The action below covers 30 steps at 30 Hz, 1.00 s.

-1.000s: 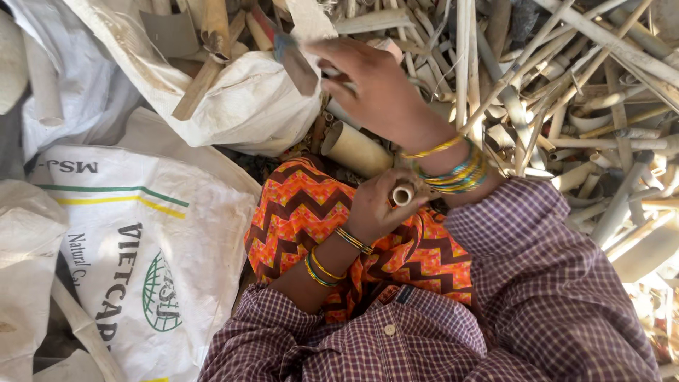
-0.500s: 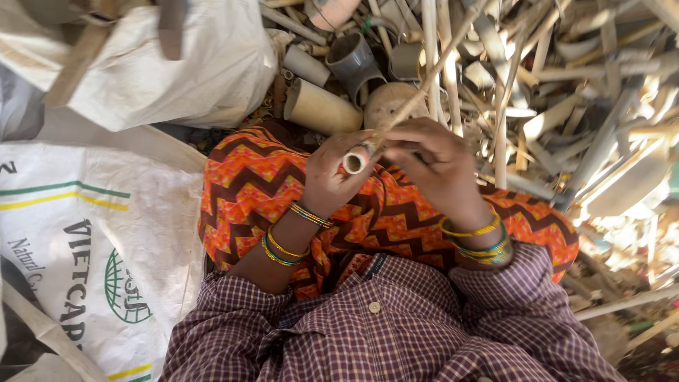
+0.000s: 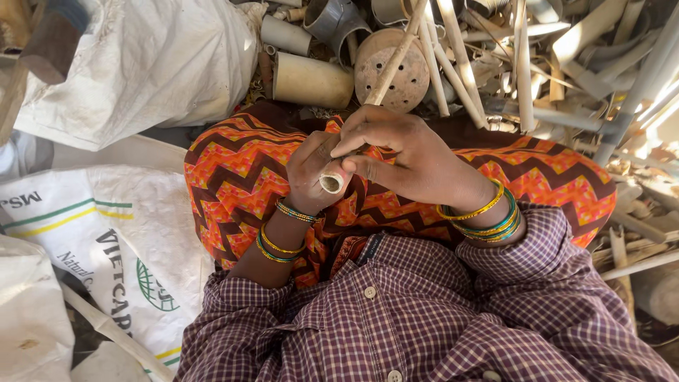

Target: The person uses a tool to strip a red material from the ends of white plastic pipes, then wraps white tape around the stripped ends of the pipes.

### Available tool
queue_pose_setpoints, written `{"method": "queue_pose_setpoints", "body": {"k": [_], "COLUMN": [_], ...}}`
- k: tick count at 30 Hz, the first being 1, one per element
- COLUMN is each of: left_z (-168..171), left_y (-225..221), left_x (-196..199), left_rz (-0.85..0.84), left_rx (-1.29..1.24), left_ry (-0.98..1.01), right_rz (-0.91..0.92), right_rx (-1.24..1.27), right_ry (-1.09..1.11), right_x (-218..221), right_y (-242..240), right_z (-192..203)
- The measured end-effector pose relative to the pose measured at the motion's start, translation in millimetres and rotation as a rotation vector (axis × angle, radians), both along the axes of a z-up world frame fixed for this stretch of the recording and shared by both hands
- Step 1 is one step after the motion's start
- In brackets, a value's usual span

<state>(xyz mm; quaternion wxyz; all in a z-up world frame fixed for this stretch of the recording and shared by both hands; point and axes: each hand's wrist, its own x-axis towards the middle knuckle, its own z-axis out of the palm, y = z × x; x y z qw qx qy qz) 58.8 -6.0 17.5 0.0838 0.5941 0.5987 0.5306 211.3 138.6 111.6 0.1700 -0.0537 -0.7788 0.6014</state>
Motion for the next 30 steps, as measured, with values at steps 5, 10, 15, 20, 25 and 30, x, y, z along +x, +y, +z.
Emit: {"method": "queue_pose_setpoints", "body": {"k": [5,10,15,20,25,30], "left_z": [-2.7,-0.6,-11.2,-8.2,-1.5,-9.7], "left_y": [-3.1,-3.9,-3.0,-6.3,-12.7,-16.1], "left_x": [-4.3,-13.7,-23.2,-22.6,-18.5,-20.7], "left_rz": [0.042,0.166,0.174,0.127,-0.020,0.017], "left_rx": [-0.023,-0.084,-0.088,-0.054,0.078,0.044], "left_ry": [0.012,-0.058,-0.173,-0.294,-0.654,-0.516], "right_rz": [-0.027,0.000,-0.054,-0.105,-0.150,-0.231], "right_rx": [0.052,0.107,0.205,0.236,0.299,0.318], "right_ry": [-0.003,0.042,0.075,0.117,0.157,0.248], "right_x": [-0.9,-9.3,-16.9,-20.6,-23.1,-28.8], "right_y": [-1.4,-7.6,-16.3,-25.8,-26.1,-32.9], "right_z": [1.2,-6.2,-22.7,-30.1,-30.9,-38.7]}}
